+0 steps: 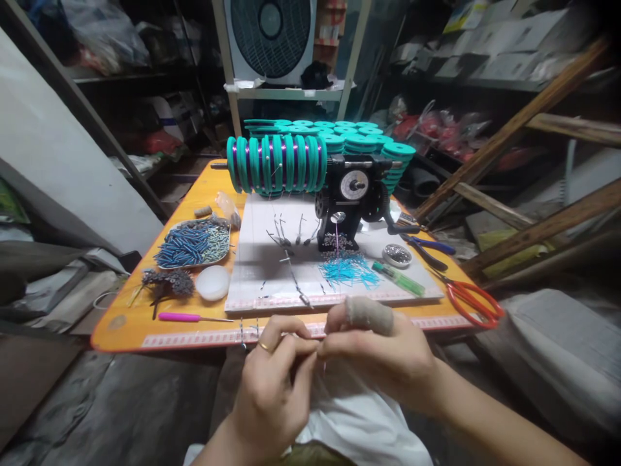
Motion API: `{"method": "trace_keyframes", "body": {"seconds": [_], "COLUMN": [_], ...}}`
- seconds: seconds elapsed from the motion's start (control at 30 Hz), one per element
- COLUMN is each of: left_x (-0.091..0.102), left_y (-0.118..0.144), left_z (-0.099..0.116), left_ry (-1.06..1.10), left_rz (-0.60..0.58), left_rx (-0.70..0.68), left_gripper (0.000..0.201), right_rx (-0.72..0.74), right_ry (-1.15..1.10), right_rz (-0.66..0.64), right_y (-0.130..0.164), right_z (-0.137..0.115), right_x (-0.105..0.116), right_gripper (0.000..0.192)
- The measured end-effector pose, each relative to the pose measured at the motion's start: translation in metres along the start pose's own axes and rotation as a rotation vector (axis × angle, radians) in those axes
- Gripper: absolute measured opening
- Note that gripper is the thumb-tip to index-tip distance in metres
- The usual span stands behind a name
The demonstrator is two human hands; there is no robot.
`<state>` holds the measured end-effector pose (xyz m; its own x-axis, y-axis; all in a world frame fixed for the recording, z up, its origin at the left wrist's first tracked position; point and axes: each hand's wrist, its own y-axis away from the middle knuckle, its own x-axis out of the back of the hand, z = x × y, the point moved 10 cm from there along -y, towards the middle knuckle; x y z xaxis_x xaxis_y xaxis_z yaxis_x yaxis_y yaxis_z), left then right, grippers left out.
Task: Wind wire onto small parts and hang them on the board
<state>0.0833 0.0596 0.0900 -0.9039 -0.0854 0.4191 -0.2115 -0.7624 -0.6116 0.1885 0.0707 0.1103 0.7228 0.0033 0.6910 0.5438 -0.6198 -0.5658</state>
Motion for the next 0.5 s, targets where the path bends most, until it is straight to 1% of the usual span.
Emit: {"method": "trace_keyframes", "body": {"seconds": [0.03,0.1,0.13,0.23,0.27,0.3,0.33,0.37,0.43,0.47,0.5], "left_x": [0.001,0.0,-0.001,-0.01,-0.013,-0.015,-0.015,-0.014,-0.019,-0.027,-0.035], "left_y": [0.002,0.006,0.008,0.013,0.014,0.012,0.008,0.002,0.0,0.006,0.014], "left_z": [0.01,0.02,0.024,0.037,0.039,0.037,0.03,0.018,-0.017,-0.032,-0.043], "left_ry": [-0.088,-0.206,-0.259,-0.372,-0.37,-0.326,-0.234,-0.101,0.251,0.445,0.632], "left_rz": [0.031,0.058,0.062,0.013,-0.02,-0.055,-0.094,-0.127,-0.178,-0.2,-0.216], "left_rx": [-0.096,-0.213,-0.267,-0.467,-0.503,-0.485,-0.398,-0.247,0.172,0.376,0.553], "left_gripper": [0.02,0.021,0.021,0.022,0.023,0.023,0.02,0.016,0.01,0.013,0.018], "right_rx": [-0.014,-0.024,-0.044,-0.12,-0.125,-0.12,-0.112,-0.101,-0.033,0.03,0.09], "right_ry": [-0.035,-0.065,-0.062,-0.044,-0.042,-0.041,-0.032,-0.018,-0.003,-0.006,-0.014], "right_rz": [0.061,0.165,0.191,0.172,0.167,0.168,0.178,0.193,0.195,0.161,0.1], "right_y": [-0.004,-0.012,-0.016,-0.022,-0.022,-0.02,-0.018,-0.016,-0.01,-0.008,-0.006], "right_z": [0.0,-0.002,-0.001,0.008,0.009,0.01,0.011,0.011,0.005,-0.001,-0.008], "right_x": [0.005,0.013,0.014,0.008,0.006,0.006,0.008,0.01,0.015,0.015,0.013], "right_gripper": [0.018,0.015,0.014,0.012,0.012,0.012,0.011,0.011,0.019,0.023,0.025]}}
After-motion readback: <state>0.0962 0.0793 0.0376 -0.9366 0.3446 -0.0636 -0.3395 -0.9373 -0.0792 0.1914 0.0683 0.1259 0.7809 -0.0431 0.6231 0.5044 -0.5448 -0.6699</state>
